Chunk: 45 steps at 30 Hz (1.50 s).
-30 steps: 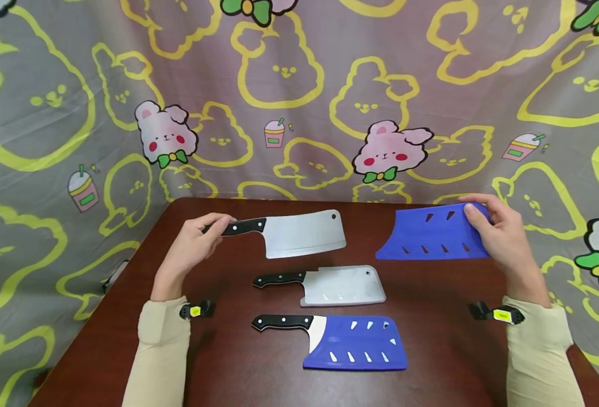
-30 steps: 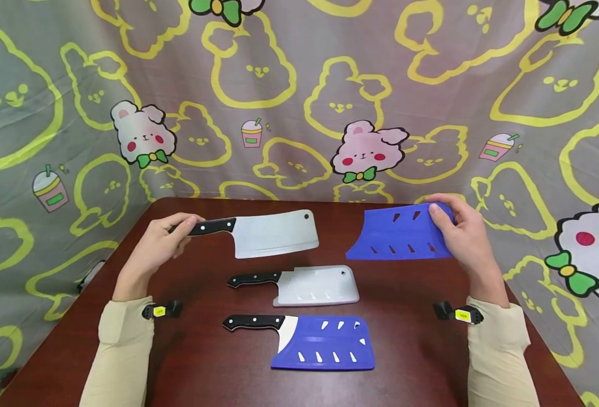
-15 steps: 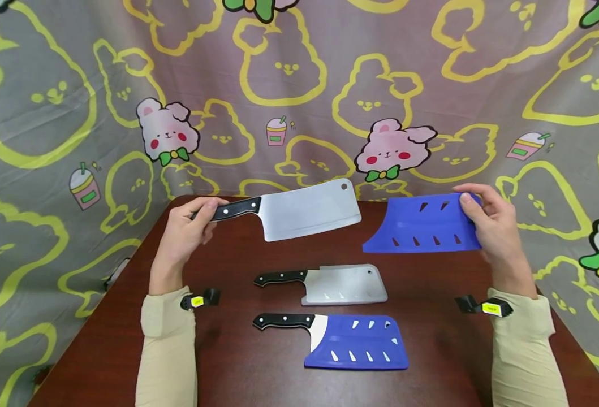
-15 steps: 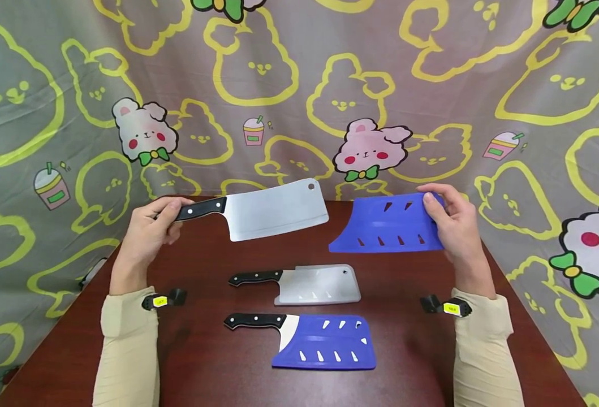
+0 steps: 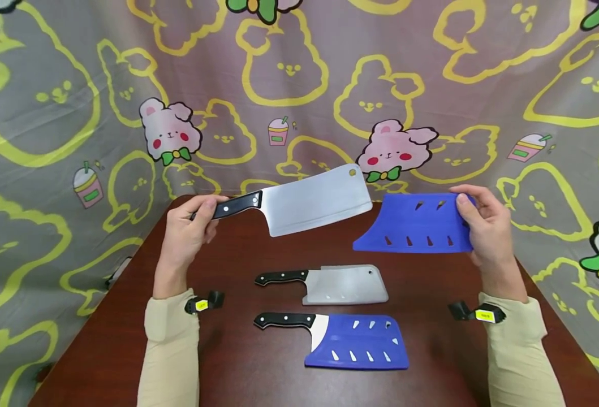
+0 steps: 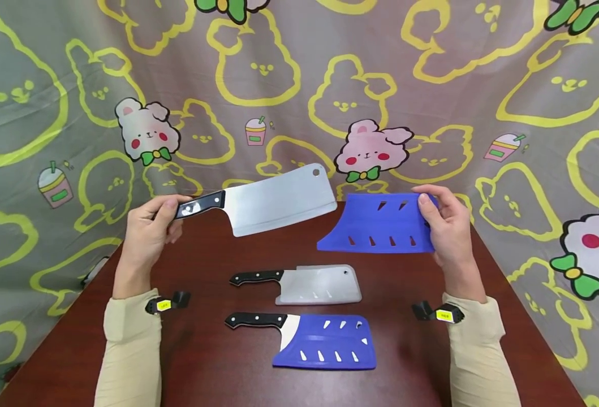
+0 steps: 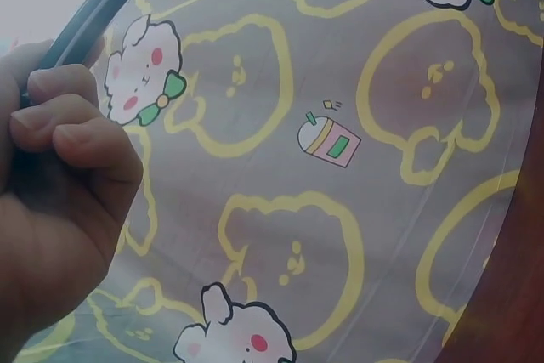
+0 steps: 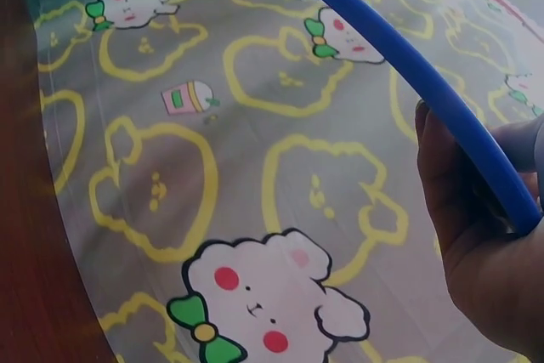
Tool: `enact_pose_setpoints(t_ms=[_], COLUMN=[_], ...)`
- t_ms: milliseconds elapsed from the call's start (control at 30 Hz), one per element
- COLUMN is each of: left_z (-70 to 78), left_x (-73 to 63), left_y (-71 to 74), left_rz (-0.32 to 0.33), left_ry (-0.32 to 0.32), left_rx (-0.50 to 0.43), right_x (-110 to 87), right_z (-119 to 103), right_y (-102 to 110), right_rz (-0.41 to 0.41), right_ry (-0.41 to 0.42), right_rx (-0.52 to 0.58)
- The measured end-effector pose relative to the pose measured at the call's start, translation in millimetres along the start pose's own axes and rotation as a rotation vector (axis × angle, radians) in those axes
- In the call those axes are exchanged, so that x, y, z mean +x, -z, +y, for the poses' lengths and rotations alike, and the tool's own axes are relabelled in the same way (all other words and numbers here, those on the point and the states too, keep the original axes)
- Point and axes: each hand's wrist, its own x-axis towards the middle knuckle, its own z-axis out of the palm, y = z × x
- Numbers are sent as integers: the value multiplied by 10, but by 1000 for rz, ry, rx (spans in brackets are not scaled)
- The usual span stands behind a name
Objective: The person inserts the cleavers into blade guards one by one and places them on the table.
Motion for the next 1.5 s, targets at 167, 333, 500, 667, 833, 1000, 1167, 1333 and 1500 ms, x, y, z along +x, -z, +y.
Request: enact_pose_setpoints(t_ms=[167,333,500,667,833,1000,1167,1333,1500], left_z=[27,24,-3,-21,-22,-11,-8,-7,-4], left_x=[-16,-23,-12,-19,-28,-14,-6,-2,1], left_y=[-48,-41,-60,-77,-66,-58,-55,-63,-79], left_rz=[24,38,25,27,33,40,32,18,14], left_ry=[6,11,19,20,-2,-10,-15,-10,-9], left_rx=[38,41,23,32,21,3,5,10,5], right_x=[-13,-4,-10,-12,-9,-7,-13,-16,-18], right_z=[3,18,38,52,60,67,77,90,86], right_y=[-57,-90,-101,-95,-68,-58,-74,-88,-79], right_rz=[-24,-27,-34,-30,-11,-1,-26,-40,-27], right_ry=[21,22,24,19,2,-2,5,7,-2], right_rx=[-21,-30,-40,-56,-72,-86,-64,-56,-57])
